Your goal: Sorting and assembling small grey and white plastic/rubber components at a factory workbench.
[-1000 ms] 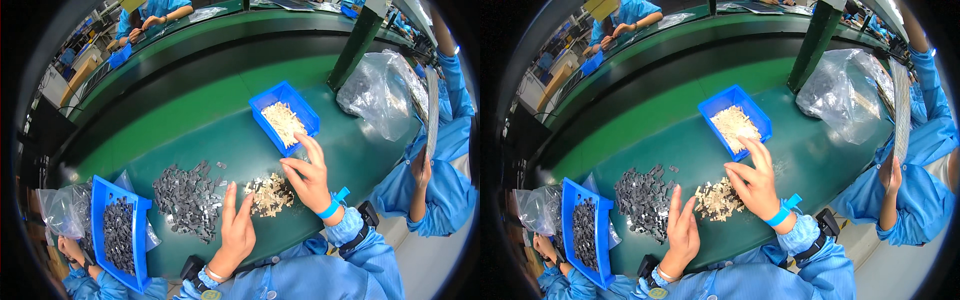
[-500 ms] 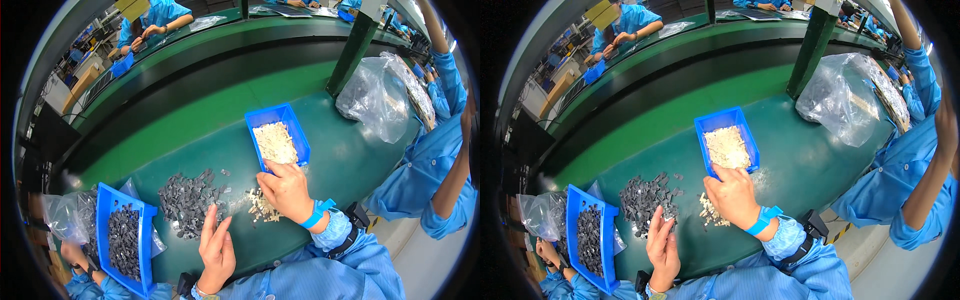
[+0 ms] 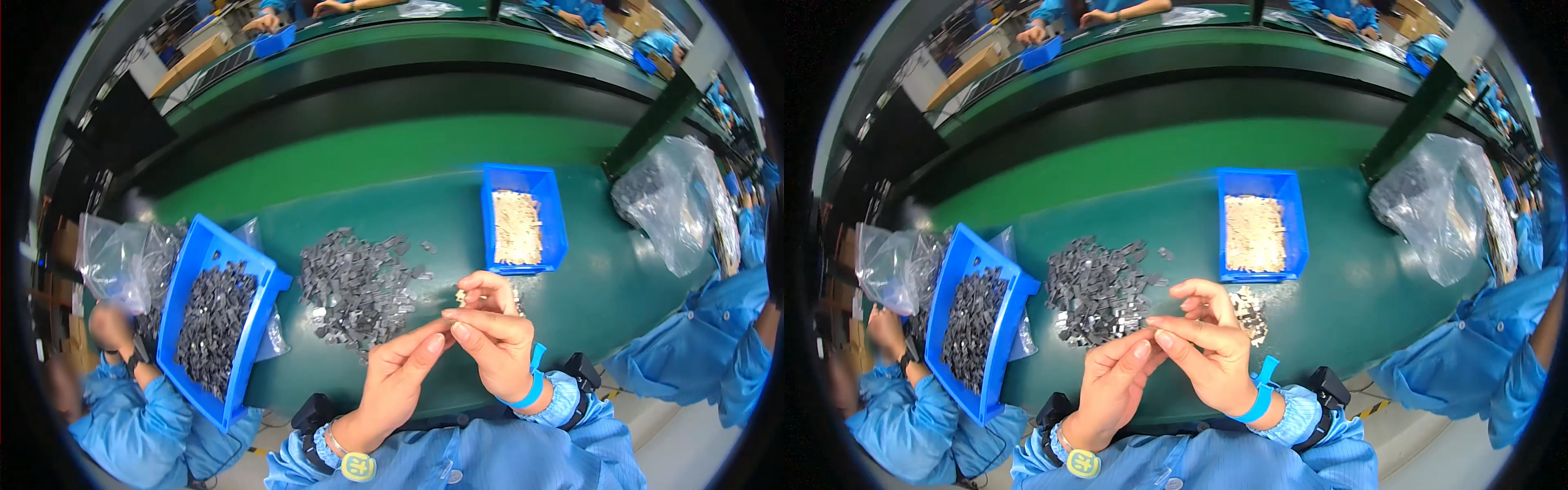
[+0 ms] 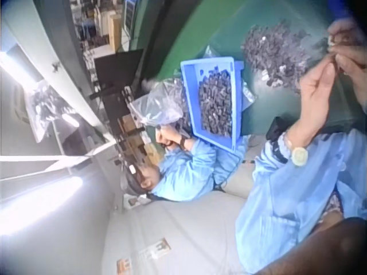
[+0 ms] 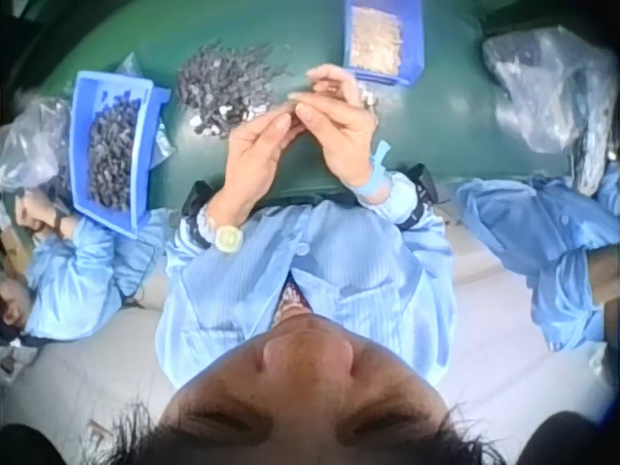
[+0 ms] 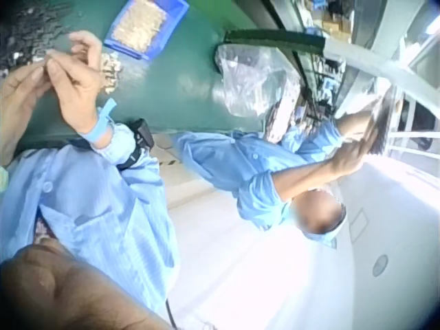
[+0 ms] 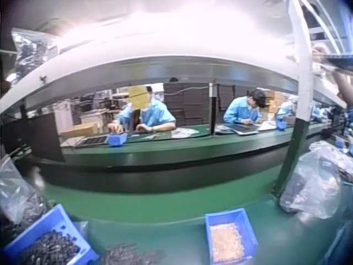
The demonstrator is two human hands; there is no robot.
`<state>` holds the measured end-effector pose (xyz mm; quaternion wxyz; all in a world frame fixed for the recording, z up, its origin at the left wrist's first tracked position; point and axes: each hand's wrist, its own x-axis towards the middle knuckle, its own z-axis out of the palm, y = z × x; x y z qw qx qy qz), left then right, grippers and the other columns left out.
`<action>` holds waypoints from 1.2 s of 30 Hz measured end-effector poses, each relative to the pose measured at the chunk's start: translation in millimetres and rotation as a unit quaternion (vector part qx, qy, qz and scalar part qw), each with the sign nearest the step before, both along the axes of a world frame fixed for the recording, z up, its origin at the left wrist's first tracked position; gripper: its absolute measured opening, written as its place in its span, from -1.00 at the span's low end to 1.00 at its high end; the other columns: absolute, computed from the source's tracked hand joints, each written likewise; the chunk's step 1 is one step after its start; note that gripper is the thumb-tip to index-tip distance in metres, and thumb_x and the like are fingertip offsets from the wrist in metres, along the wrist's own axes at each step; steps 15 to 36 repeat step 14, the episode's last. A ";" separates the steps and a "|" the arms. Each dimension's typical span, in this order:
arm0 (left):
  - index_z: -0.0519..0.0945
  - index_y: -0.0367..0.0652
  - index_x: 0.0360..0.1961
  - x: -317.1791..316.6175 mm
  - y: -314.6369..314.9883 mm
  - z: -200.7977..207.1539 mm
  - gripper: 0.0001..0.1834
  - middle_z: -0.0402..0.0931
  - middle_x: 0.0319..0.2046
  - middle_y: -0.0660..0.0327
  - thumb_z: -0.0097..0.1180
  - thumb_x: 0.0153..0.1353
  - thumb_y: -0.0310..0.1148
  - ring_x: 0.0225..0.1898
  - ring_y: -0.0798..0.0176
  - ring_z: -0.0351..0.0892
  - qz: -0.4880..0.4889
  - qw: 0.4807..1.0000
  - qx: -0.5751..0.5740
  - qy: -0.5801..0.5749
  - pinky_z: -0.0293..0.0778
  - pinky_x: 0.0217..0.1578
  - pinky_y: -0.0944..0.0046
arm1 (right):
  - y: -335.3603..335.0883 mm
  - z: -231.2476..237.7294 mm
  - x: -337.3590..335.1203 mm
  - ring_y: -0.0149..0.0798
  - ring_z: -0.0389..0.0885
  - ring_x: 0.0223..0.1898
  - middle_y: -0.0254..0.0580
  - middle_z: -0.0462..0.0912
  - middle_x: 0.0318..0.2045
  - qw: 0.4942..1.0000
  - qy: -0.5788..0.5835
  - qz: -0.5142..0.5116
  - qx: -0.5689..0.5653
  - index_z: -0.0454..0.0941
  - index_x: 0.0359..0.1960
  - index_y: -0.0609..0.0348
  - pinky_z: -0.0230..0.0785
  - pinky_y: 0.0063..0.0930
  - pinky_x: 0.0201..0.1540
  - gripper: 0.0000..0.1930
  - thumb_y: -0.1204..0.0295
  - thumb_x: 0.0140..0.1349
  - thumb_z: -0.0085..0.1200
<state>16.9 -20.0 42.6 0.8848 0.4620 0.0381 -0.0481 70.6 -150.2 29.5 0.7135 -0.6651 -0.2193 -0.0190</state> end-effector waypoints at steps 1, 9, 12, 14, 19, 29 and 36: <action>0.38 -0.40 0.00 -3.7 0.6 0.3 -0.65 0.38 -0.02 0.00 -0.13 0.26 -0.39 0.03 0.16 0.37 0.012 1.000 0.008 0.013 0.27 0.08 0.17 | 3.4 0.3 -1.3 -0.34 0.28 -0.14 -0.18 0.35 -0.09 1.000 -0.001 -0.002 -0.020 0.63 -0.29 0.10 0.17 -0.49 -0.12 -0.82 0.50 0.01 0.14; 0.50 -0.35 -0.23 -10.2 11.3 -1.3 -0.79 0.51 -0.25 0.06 -0.09 0.23 -0.42 -0.17 0.21 0.50 0.029 0.989 -0.128 0.069 0.41 -0.04 0.10 | 10.2 -3.4 -0.3 -0.22 0.33 -0.11 -0.05 0.33 0.00 0.988 -0.118 0.036 -0.094 0.62 -0.25 0.08 0.21 -0.43 -0.10 -0.76 0.49 -0.02 0.13; 0.51 -0.32 -0.24 -12.7 17.6 -9.7 -0.82 0.51 -0.26 0.06 -0.05 0.21 -0.44 -0.19 0.21 0.51 0.015 0.995 -0.076 0.060 0.45 -0.09 0.11 | 2.3 4.3 1.5 -0.17 0.34 -0.08 -0.01 0.33 0.01 0.981 -0.127 0.082 -0.122 0.61 -0.21 0.07 0.22 -0.38 -0.06 -0.74 0.48 -0.01 0.10; 0.51 -0.37 -0.22 -14.0 21.5 -7.0 -0.80 0.50 -0.24 0.02 -0.07 0.21 -0.46 -0.18 0.25 0.51 0.018 0.999 0.016 0.023 0.51 -0.19 0.28 | -4.8 6.2 5.7 -0.13 0.35 -0.07 0.02 0.33 0.01 0.979 -0.077 0.154 -0.111 0.59 -0.16 0.04 0.22 -0.33 -0.03 -0.72 0.41 0.04 0.07; 0.51 -0.37 -0.22 -14.0 21.5 -7.0 -0.80 0.50 -0.24 0.02 -0.07 0.21 -0.46 -0.18 0.25 0.51 0.018 0.999 0.016 0.023 0.51 -0.19 0.28 | -4.8 6.2 5.7 -0.13 0.35 -0.07 0.02 0.33 0.01 0.979 -0.077 0.154 -0.111 0.59 -0.16 0.04 0.22 -0.33 -0.03 -0.72 0.41 0.04 0.07; 0.51 -0.37 -0.22 -14.0 21.5 -7.0 -0.80 0.50 -0.24 0.02 -0.07 0.21 -0.46 -0.18 0.25 0.51 0.018 0.999 0.016 0.023 0.51 -0.19 0.28 | -4.8 6.2 5.7 -0.13 0.35 -0.07 0.02 0.33 0.01 0.979 -0.077 0.154 -0.111 0.59 -0.16 0.04 0.22 -0.33 -0.03 -0.72 0.41 0.04 0.07; 0.51 -0.37 -0.22 -14.0 21.5 -7.0 -0.80 0.50 -0.24 0.02 -0.07 0.21 -0.46 -0.18 0.25 0.51 0.018 0.999 0.016 0.023 0.51 -0.19 0.28 | -4.8 6.2 5.7 -0.13 0.35 -0.07 0.02 0.33 0.01 0.979 -0.077 0.154 -0.111 0.59 -0.16 0.04 0.22 -0.33 -0.03 -0.72 0.41 0.04 0.07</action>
